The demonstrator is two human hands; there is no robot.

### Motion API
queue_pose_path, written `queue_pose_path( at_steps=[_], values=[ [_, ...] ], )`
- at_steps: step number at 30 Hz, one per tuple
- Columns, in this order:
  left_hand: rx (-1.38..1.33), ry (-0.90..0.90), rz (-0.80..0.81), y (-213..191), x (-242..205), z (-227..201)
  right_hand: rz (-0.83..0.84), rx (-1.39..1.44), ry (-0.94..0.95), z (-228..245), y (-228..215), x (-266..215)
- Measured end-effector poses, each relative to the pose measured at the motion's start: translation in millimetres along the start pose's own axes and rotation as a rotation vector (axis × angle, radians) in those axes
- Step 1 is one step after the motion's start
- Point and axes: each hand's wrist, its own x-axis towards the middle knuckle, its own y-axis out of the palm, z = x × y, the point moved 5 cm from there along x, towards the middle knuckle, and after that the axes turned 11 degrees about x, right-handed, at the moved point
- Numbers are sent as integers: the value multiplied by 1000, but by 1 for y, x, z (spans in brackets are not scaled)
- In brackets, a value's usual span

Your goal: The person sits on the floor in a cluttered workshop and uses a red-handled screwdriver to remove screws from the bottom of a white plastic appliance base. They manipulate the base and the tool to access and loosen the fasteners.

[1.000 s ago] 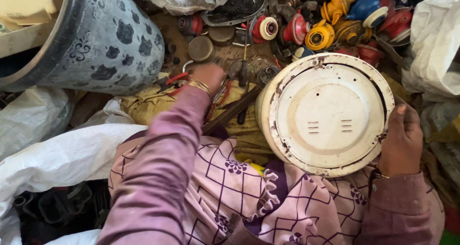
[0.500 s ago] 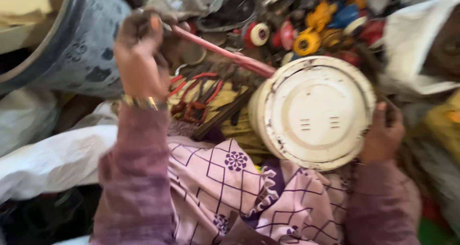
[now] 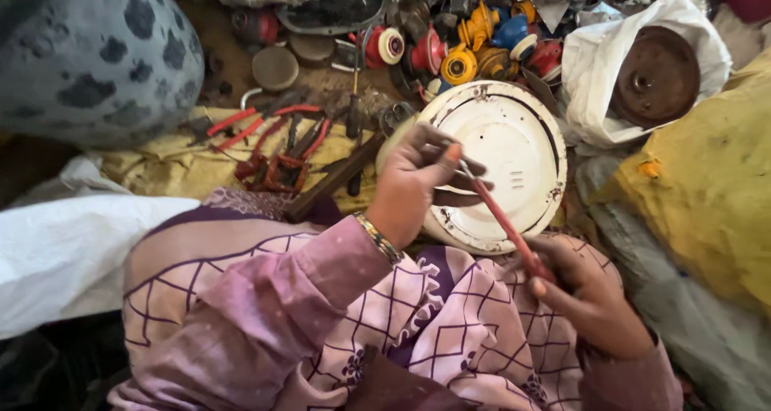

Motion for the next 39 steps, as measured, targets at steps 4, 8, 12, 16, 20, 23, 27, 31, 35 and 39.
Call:
queue_pose_path(
  at_steps=[4, 8, 12, 16, 20, 23, 27, 31, 35, 39],
  values=[
    [469, 49, 99, 1, -8, 11, -114, 165, 307, -22, 0, -49],
    [1382, 451, 103, -11, -10, -13, -155, 30, 346, -2, -31, -72],
    [1788, 606, 278, -9, -4, 3, -230, -205, 367, 11, -54, -89],
    [1981, 556, 397, -11, 7, 33, -196, -443, 524, 17, -74, -92],
    [1983, 618, 334, -12, 7, 41, -123, -410, 506, 28, -82, -80],
    [1986, 600, 337, -11, 10, 40, -143, -496, 553, 39, -82, -69],
    [1985, 558, 358, -8, 10, 41, -166, -690, 658, 55, -78, -57],
    [1987, 540, 366, -7, 11, 42, -148, -720, 696, 65, -72, -50],
    [1972, 494, 376, -6, 12, 42, -158, -693, 658, 70, -65, -45],
    [1977, 476, 384, -5, 11, 42, -203, -774, 756, 75, -66, -43]
  ],
)
